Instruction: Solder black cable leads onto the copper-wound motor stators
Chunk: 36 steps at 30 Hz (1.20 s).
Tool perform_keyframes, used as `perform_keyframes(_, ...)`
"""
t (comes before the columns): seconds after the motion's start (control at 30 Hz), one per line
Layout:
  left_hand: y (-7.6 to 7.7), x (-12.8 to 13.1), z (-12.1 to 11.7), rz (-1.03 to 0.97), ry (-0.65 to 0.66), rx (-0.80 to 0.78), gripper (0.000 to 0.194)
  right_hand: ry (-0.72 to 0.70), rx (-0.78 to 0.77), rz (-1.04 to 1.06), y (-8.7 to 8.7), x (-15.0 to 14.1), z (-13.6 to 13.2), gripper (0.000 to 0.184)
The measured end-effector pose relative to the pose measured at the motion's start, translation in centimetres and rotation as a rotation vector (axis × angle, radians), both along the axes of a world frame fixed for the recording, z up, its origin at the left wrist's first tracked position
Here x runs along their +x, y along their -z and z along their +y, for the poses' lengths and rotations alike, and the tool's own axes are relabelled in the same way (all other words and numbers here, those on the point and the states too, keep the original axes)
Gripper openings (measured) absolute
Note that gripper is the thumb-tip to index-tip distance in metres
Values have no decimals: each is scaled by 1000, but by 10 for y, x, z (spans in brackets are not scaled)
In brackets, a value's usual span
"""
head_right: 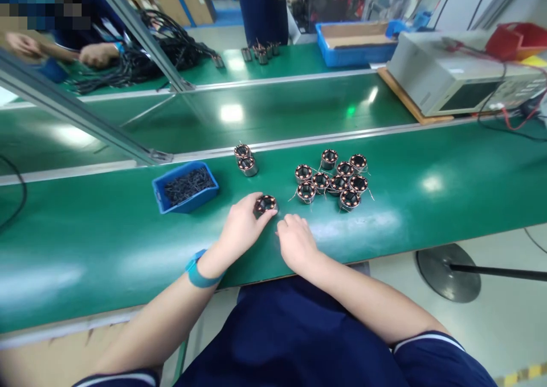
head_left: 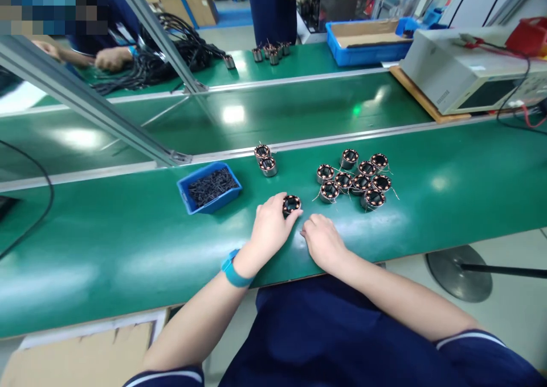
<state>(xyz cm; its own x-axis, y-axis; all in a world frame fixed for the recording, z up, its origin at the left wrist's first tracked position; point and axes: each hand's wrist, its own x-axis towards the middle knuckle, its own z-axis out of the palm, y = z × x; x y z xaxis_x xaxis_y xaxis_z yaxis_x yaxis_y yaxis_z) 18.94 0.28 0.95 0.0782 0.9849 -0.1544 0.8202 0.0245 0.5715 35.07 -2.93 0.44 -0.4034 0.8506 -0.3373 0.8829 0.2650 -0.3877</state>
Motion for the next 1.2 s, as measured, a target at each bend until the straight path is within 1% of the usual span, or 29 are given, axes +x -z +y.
perform_keyframes(0.03, 1, 0, 11, -47, -9, -4, 54, -11, 2, 8, 1, 1, 0, 17)
perform_keyframes(0.1, 3, -6, 37, -89, -29, 49, 45, -14, -2, 57, 3, 7, -1, 15)
perform_keyframes(0.13, 4, -12, 50, -51, -37, 101, 38, -4, -10, 94, 4, 10, -2, 15)
perform_keyframes(0.17, 5, -19, 64, 32, -33, 151, 32, 13, -16, 140, 6, 14, -4, 15)
perform_keyframes(0.2, 6, -28, 77, 142, -10, 180, 30, 31, -16, 195, 7, 17, -5, 15)
perform_keyframes(0.27, 10, -45, 98, 344, 86, 146, 37, 43, 8, 318, 12, 19, -8, 16)
perform_keyframes(0.3, 12, -53, 105, 404, 148, 108, 39, 32, 26, 378, 14, 17, -9, 20)
perform_keyframes(0.37, 15, -63, 111, 451, 264, 82, 31, -5, 58, 475, 20, 11, -8, 27)
perform_keyframes(0.47, 15, -68, 100, 447, 356, 154, 15, 15, 53, 580, 30, -3, 3, 23)
perform_keyframes(0.57, 8, -66, 74, 385, 380, 147, 8, 143, 18, 695, 36, -12, 19, 20)
perform_keyframes(0.63, 0, -64, 52, 342, 360, 110, 9, 226, -4, 762, 38, -13, 27, 19)
perform_keyframes(0.73, -10, -60, 19, 310, 260, 88, 20, 349, -14, 834, 36, -11, 33, 15)
perform_keyframes(0.77, -13, -58, 9, 297, 223, 87, 24, 403, -41, 860, 34, -10, 34, 13)
perform_keyframes(0.8, -14, -57, -1, 280, 189, 84, 28, 466, -99, 894, 33, -10, 34, 11)
perform_keyframes(0.9, -16, -52, -26, 212, 139, 100, 39, 662, -367, 1040, 27, -14, 32, 10)
perform_keyframes(0.93, -15, -50, -33, 190, 139, 115, 40, 713, -433, 1095, 26, -16, 31, 12)
perform_keyframes(1.0, -14, -47, -42, 149, 152, 149, 36, 772, -485, 1181, 23, -21, 29, 17)
perform_keyframes(1.07, -13, -44, -47, 119, 162, 170, 32, 785, -502, 1224, 21, -25, 27, 22)
perform_keyframes(1.2, -13, -42, -49, 96, 159, 205, 33, 781, -553, 1238, 20, -28, 24, 26)
